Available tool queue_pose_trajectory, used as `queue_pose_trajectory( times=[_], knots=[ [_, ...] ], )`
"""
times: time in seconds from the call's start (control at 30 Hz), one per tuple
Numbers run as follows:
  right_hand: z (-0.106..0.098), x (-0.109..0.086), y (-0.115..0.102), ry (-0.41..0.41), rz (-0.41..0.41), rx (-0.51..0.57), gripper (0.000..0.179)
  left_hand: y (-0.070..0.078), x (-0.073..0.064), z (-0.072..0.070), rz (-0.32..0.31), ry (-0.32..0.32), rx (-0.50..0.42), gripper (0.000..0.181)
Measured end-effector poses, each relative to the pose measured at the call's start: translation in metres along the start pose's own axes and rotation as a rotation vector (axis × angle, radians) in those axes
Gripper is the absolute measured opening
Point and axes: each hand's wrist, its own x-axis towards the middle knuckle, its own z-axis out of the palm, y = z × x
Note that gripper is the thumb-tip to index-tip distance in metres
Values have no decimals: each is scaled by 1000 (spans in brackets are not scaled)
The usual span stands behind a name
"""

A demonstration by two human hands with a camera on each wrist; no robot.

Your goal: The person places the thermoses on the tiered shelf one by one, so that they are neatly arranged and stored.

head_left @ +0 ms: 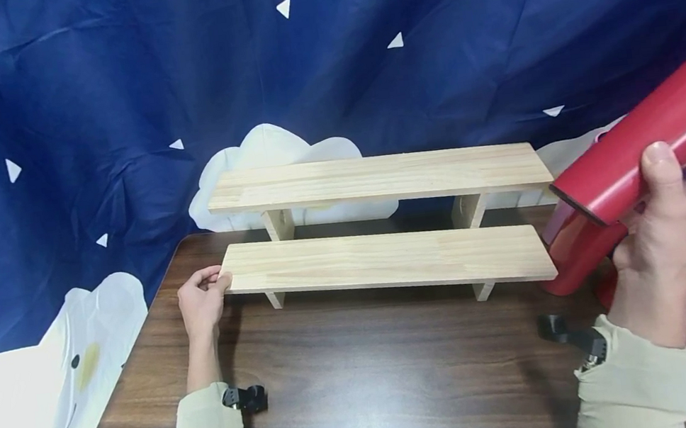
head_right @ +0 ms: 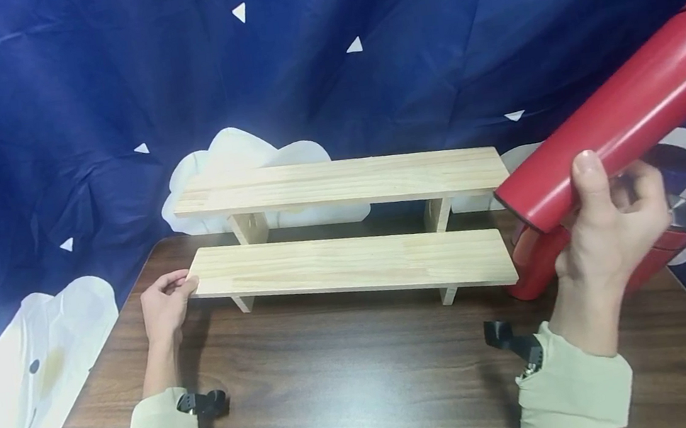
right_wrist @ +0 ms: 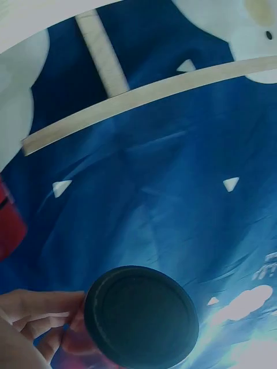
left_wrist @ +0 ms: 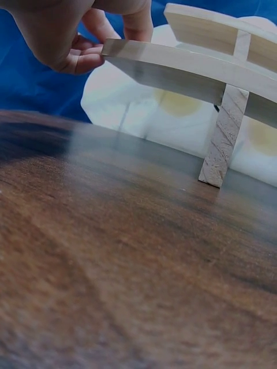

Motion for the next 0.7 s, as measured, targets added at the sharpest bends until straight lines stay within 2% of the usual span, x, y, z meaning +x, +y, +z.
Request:
queue_pose_trajectory(
  times=[0.13, 0.27, 0.43, 0.53, 0.7],
  knots=[
    [11, -12, 9, -35, 20, 45, 33, 0, 0, -1, 3, 5, -4, 26],
    [22, -27, 21, -49, 110, 77, 38, 1, 1, -2, -2, 15, 1, 27],
    [31, -45, 36, -96, 155, 21, 35, 1, 0, -1, -10, 6, 0, 27],
    [33, -52, 43, -114, 174, -57, 34, 1, 0, 0, -14, -3, -2, 26],
    [34, -61, 58, -150, 184, -122, 35, 1, 0, 1, -8, 0, 3, 26]
  ],
)
